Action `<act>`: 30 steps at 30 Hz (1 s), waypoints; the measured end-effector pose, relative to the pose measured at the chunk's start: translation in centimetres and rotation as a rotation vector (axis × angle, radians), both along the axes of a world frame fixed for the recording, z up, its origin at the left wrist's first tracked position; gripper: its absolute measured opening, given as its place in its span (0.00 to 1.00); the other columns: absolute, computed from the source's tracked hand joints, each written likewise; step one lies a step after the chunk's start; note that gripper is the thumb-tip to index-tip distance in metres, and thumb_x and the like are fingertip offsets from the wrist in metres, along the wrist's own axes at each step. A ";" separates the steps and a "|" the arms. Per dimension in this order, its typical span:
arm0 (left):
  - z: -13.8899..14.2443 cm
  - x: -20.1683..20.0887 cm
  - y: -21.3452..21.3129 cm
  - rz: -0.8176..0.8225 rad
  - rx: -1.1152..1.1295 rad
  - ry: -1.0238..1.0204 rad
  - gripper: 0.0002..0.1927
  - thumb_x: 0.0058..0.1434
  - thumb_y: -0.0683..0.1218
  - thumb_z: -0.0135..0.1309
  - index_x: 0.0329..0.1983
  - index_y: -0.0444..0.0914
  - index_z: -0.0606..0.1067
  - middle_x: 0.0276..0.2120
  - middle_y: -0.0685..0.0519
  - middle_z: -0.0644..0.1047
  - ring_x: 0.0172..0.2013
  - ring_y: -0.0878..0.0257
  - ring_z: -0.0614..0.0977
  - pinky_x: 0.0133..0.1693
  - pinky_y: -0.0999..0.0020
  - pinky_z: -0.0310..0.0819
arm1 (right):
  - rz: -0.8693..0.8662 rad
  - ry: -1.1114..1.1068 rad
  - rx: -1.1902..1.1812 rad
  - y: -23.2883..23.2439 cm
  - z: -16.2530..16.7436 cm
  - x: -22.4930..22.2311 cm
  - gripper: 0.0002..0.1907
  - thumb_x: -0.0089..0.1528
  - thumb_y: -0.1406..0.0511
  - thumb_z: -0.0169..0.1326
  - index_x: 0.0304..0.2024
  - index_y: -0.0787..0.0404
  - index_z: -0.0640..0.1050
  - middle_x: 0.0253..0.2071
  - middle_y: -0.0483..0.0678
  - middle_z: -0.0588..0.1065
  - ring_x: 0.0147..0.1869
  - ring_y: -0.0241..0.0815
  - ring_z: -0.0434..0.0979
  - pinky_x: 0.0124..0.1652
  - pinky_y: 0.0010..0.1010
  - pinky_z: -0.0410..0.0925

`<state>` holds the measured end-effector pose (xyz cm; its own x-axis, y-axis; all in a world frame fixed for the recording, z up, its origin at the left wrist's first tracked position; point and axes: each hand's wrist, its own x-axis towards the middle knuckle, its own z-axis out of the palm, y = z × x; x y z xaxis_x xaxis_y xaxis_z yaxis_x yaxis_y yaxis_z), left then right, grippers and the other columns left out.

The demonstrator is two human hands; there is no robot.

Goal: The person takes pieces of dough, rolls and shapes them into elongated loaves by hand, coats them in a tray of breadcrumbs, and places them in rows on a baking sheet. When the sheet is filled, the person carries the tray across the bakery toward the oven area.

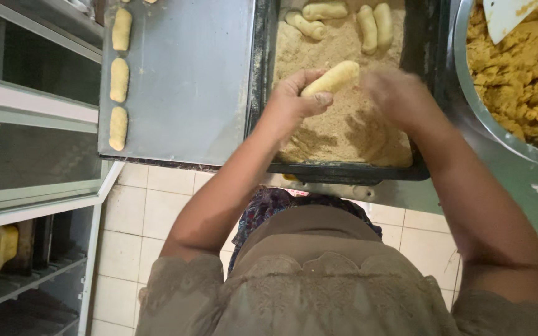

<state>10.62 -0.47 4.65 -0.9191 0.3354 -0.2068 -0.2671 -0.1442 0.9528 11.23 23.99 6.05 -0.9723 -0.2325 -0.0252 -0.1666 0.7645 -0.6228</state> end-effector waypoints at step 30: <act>-9.5 -15.2 -26.3 0.146 -0.864 0.483 0.30 0.61 0.52 0.58 0.65 0.37 0.71 0.61 0.44 0.73 0.62 0.48 0.74 0.62 0.57 0.68 | 0.057 -0.065 0.078 -23.9 3.2 -25.2 0.17 0.69 0.61 0.60 0.59 0.57 0.80 0.48 0.54 0.79 0.43 0.45 0.80 0.39 0.39 0.73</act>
